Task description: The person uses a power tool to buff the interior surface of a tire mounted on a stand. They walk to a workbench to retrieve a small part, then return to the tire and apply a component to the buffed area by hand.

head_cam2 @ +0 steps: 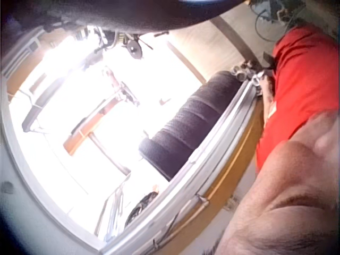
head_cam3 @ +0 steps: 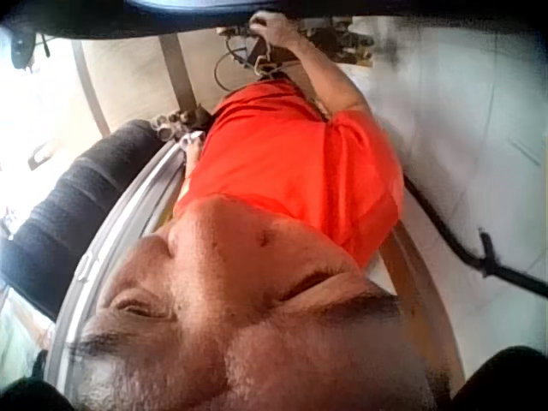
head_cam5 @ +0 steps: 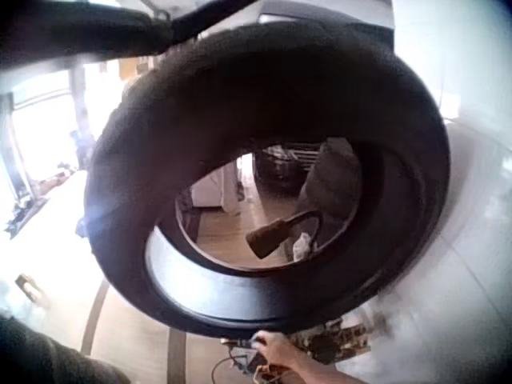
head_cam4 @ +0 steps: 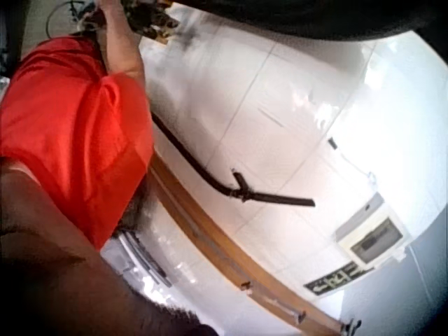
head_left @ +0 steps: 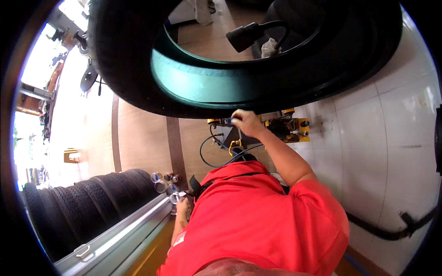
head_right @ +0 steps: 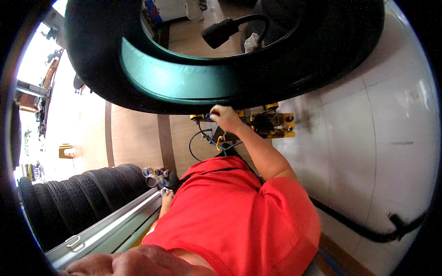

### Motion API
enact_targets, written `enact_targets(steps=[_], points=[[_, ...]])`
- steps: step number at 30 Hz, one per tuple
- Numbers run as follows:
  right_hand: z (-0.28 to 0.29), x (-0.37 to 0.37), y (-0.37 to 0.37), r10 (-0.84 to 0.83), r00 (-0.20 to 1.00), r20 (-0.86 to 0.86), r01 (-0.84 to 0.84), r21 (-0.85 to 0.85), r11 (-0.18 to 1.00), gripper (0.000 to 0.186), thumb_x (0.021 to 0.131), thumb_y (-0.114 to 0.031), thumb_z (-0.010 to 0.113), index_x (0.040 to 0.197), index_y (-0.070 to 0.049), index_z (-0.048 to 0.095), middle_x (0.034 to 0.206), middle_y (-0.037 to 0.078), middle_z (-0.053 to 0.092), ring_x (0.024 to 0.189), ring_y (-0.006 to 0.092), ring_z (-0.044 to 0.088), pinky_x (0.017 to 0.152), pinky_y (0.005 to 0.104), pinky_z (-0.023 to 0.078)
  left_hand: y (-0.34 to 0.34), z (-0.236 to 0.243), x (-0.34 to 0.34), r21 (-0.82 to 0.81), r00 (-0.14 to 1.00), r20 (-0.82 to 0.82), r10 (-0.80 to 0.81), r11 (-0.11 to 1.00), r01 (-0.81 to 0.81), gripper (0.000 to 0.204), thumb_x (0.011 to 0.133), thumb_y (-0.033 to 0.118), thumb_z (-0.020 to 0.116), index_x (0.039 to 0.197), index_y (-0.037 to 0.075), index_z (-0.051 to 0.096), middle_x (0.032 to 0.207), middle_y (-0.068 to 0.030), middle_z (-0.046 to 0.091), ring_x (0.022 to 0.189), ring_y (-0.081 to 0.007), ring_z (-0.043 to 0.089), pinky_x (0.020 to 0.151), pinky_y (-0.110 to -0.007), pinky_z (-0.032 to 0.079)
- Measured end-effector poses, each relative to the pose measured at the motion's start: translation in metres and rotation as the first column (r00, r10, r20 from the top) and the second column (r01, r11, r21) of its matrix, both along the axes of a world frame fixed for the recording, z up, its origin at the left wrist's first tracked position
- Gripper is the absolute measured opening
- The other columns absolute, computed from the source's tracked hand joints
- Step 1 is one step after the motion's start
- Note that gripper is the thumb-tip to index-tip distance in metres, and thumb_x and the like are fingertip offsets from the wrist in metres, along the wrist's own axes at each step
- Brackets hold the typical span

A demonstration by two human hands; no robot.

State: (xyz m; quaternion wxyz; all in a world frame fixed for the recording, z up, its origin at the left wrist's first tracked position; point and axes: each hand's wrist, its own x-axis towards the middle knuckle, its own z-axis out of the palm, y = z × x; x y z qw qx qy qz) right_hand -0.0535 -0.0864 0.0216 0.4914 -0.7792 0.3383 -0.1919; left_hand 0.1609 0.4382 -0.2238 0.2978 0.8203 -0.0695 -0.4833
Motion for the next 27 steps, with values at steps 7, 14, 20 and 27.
enact_targets(steps=[7, 14, 20, 27], points=[[-0.017, -0.025, -0.12, -0.327, 0.939, 0.104, 0.338, -0.118, 0.934, 0.019, 0.087, -0.019, 0.059, 0.097, -0.003, 0.062, 0.082, 0.015, 0.064, 0.074, 0.0282, 0.063, 0.064, 0.0397, 0.049, -0.135, 0.036, -0.025, 0.038, 0.992, 0.038, 0.118, 0.992, -0.119, 0.042, 0.086, 0.024, 0.061, 0.122, 0.003, 0.054, 0.086, -0.0096, 0.064, 0.061, -0.0155, 0.059, 0.046, -0.029, 0.046], [-0.048, -0.015, -0.122, -0.202, 0.972, 0.118, 0.23, -0.329, 0.916, 0.017, 0.084, -0.016, 0.061, 0.095, -0.003, 0.062, 0.087, 0.018, 0.064, 0.083, 0.0347, 0.062, 0.069, 0.0392, 0.048, -0.154, 0.027, -0.078, 0.004, 0.949, 0.225, -0.223, 0.974, 0.228, 0.037, 0.083, 0.027, 0.058, 0.11, 0.002, 0.062, 0.108, -0.0203, 0.063, 0.104, -0.0356, 0.059, 0.088, -0.038, 0.046], [-0.054, -0.024, -0.113, -0.063, 0.998, -0.02, 0.047, -0.457, 0.888, 0.019, 0.09, -0.021, 0.055, 0.102, -0.008, 0.06, 0.097, 0.014, 0.061, 0.088, 0.0354, 0.058, 0.074, 0.0456, 0.049, -0.13, 0.017, -0.082, 0.331, 0.896, 0.177, -0.408, 0.882, 0.337, 0.048, 0.078, 0.042, 0.061, 0.11, 0.007, 0.065, 0.113, -0.0161, 0.062, 0.107, -0.0309, 0.058, 0.093, -0.037, 0.045], [-0.031, -0.015, -0.102, -0.085, 0.996, -0.023, 0.067, -0.436, 0.897, 0.013, 0.085, -0.015, 0.058, 0.091, -0.005, 0.062, 0.086, 0.016, 0.064, 0.081, 0.0366, 0.061, 0.069, 0.0433, 0.048, -0.138, 0.046, -0.077, 0.315, 0.947, 0.264, -0.185, 0.944, 0.096, 0.049, 0.078, 0.039, 0.062, 0.112, 0.005, 0.064, 0.114, -0.019, 0.061, 0.108, -0.0323, 0.058, 0.093, -0.038, 0.045]])
